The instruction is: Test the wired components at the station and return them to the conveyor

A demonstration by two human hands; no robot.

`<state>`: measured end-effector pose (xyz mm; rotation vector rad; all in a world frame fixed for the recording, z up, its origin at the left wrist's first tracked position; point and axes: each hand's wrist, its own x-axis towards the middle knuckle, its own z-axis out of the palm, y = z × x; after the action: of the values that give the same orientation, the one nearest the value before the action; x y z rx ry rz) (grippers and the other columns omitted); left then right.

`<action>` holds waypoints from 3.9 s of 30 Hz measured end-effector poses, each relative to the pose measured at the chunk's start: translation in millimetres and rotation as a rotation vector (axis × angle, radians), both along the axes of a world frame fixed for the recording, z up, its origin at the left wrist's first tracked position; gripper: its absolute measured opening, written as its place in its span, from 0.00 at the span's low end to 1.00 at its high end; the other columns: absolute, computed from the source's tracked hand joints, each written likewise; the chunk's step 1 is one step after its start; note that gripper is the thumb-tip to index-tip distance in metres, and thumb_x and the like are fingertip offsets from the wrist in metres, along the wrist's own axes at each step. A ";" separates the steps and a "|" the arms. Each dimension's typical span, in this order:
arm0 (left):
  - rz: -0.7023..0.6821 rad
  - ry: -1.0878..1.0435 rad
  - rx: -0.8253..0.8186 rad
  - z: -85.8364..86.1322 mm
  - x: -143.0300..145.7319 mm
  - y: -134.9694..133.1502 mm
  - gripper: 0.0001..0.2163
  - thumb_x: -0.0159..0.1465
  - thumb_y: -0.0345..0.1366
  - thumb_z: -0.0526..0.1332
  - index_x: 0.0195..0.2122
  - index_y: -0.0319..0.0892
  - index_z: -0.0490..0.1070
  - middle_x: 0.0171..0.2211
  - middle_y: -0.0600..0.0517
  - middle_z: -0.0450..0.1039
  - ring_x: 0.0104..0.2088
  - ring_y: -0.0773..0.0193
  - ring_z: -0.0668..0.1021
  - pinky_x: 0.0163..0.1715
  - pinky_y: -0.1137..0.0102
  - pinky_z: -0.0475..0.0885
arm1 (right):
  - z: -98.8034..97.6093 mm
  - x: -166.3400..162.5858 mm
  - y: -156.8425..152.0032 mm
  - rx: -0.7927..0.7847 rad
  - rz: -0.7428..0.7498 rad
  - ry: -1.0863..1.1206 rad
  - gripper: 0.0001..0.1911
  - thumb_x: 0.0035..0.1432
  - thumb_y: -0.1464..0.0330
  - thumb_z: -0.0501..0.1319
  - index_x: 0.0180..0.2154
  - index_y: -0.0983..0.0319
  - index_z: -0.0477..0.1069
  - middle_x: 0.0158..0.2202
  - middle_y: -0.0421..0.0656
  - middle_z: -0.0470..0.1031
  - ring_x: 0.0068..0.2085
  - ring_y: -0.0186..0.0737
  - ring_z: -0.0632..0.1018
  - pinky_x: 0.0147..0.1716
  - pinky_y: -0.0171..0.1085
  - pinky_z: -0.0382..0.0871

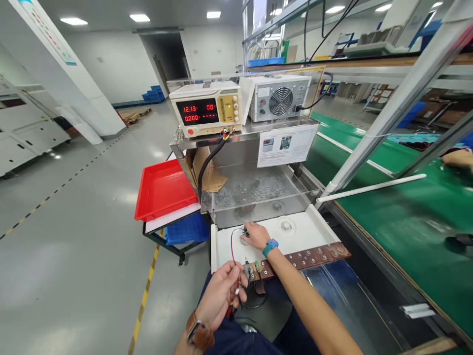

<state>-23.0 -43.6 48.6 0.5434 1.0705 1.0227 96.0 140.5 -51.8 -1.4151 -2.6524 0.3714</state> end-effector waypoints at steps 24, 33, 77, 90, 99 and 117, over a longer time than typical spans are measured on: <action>-0.061 0.059 0.049 -0.6 8.2 20.0 0.19 0.56 0.44 0.66 0.39 0.45 0.56 0.29 0.56 0.71 0.23 0.72 0.75 0.19 0.79 0.67 | -20.4 4.9 10.2 -0.109 0.020 0.000 0.17 0.56 0.59 0.61 0.46 0.58 0.69 0.45 0.45 0.73 0.46 0.44 0.73 0.41 0.35 0.61; -0.046 -0.038 -0.032 -10.6 0.2 6.1 0.17 0.56 0.41 0.68 0.37 0.42 0.60 0.30 0.53 0.73 0.25 0.74 0.72 0.25 0.78 0.66 | -22.8 0.6 13.4 -0.124 -0.043 -0.054 0.24 0.53 0.51 0.62 0.45 0.61 0.69 0.42 0.48 0.77 0.43 0.48 0.76 0.38 0.36 0.63; -0.047 0.413 0.093 -87.7 19.0 87.7 0.12 0.42 0.36 0.71 0.25 0.40 0.71 0.20 0.53 0.76 0.25 0.65 0.77 0.28 0.72 0.68 | -16.5 0.9 12.7 -0.184 -0.080 -0.064 0.24 0.54 0.52 0.60 0.47 0.60 0.66 0.41 0.47 0.77 0.44 0.46 0.77 0.38 0.36 0.62; 0.006 0.410 0.101 -89.8 18.6 86.2 0.10 0.39 0.35 0.70 0.21 0.41 0.70 0.16 0.54 0.73 0.22 0.64 0.76 0.26 0.71 0.66 | -14.3 -2.8 7.7 -0.136 -0.075 0.002 0.21 0.52 0.55 0.61 0.43 0.60 0.68 0.36 0.48 0.78 0.41 0.49 0.78 0.35 0.37 0.62; 0.062 0.420 0.132 -103.5 21.6 87.6 0.10 0.37 0.36 0.69 0.19 0.41 0.69 0.14 0.54 0.70 0.20 0.64 0.73 0.25 0.70 0.64 | -18.0 -4.8 6.7 -0.098 -0.086 0.039 0.20 0.49 0.57 0.62 0.43 0.60 0.69 0.37 0.49 0.79 0.41 0.51 0.78 0.36 0.38 0.64; 0.113 0.493 0.130 -90.9 13.1 105.5 0.35 0.45 0.60 0.65 0.49 0.44 0.65 0.54 0.42 0.71 0.56 0.48 0.71 0.50 0.59 0.71 | 52.9 235.4 36.0 0.525 -1.149 1.298 0.31 0.58 0.44 0.49 0.44 0.65 0.67 0.33 0.47 0.76 0.31 0.39 0.74 0.28 0.34 0.65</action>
<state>-9.9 62.0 -42.3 0.8787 1.4877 1.0903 331.4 176.4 1.1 -1.4340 -0.6759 0.2479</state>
